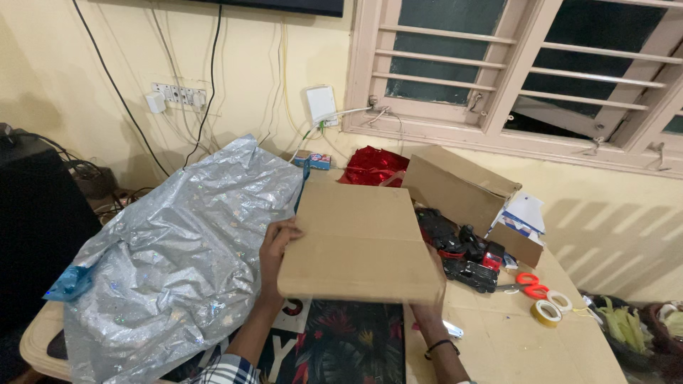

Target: The person places small wrapped items into a blue and white branded box, then closes it. They then place the branded box into a larger brown cardboard box and use a stapler to secure the flaps shut.

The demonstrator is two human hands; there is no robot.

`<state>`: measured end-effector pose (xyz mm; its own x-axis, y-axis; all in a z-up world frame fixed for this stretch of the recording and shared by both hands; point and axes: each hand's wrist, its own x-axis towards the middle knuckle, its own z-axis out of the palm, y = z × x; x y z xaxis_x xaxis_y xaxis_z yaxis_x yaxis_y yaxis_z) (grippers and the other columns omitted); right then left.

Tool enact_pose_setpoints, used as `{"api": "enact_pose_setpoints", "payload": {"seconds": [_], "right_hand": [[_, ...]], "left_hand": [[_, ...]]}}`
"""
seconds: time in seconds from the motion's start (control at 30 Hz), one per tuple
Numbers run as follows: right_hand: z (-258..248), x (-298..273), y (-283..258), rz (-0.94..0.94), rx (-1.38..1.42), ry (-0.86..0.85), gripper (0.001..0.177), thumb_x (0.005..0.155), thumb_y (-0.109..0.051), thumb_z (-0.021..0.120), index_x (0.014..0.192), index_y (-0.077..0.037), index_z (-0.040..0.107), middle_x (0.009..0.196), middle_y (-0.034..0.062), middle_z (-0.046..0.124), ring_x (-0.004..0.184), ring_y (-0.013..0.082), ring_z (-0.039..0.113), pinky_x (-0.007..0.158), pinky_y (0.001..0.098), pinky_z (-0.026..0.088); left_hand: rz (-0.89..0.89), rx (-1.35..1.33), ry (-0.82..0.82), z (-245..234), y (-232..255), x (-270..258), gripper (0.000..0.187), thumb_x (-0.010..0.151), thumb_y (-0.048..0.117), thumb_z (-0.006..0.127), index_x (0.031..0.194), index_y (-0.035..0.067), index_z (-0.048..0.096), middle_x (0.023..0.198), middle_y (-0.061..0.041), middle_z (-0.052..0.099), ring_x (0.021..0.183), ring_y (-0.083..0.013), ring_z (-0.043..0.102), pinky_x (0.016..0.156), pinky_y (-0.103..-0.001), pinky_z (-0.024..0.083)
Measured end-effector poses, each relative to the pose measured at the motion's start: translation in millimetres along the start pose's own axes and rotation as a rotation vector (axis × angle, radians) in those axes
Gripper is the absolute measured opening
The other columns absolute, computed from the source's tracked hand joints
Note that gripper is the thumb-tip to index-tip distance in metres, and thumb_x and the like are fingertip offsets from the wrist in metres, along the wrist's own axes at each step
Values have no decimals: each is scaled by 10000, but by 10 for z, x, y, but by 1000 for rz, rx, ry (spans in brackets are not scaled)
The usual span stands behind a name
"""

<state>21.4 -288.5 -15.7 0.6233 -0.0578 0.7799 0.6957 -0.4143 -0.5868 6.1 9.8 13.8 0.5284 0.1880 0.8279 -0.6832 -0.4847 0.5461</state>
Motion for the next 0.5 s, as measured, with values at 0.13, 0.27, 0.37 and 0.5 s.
{"api": "enact_pose_setpoints", "payload": {"seconds": [0.13,0.27,0.37,0.5], "right_hand": [[-66,-28,163,92,-79,-29,509,922,-132,643,1400,18,551,1231,161,677,1105,259,663,944,360,516],[-142,0,368,324,137,-64,415,994,-222,592,1345,-9,650,1138,82,754,999,184,681,882,338,550],[-292,-26,420,671,434,-18,407,1080,-318,518,1279,-11,698,1065,89,751,928,181,683,818,341,554],[-387,-43,291,801,545,-153,366,1154,-254,574,1244,94,645,1078,139,690,928,187,656,797,357,556]], "left_hand": [[-21,72,-3,-98,93,-121,314,833,55,716,1147,57,705,1302,-174,598,1129,-268,687,900,-360,576],[-76,121,-37,-149,210,-173,503,811,51,740,1301,155,693,1379,-178,572,1099,-264,707,884,-352,594],[-136,136,-68,-198,248,-185,573,814,47,751,1357,214,675,1319,-148,603,1074,-264,718,878,-345,598],[-238,232,-136,-227,246,-216,600,852,35,723,1404,262,656,1239,-116,642,1033,-258,724,884,-337,590]]}}
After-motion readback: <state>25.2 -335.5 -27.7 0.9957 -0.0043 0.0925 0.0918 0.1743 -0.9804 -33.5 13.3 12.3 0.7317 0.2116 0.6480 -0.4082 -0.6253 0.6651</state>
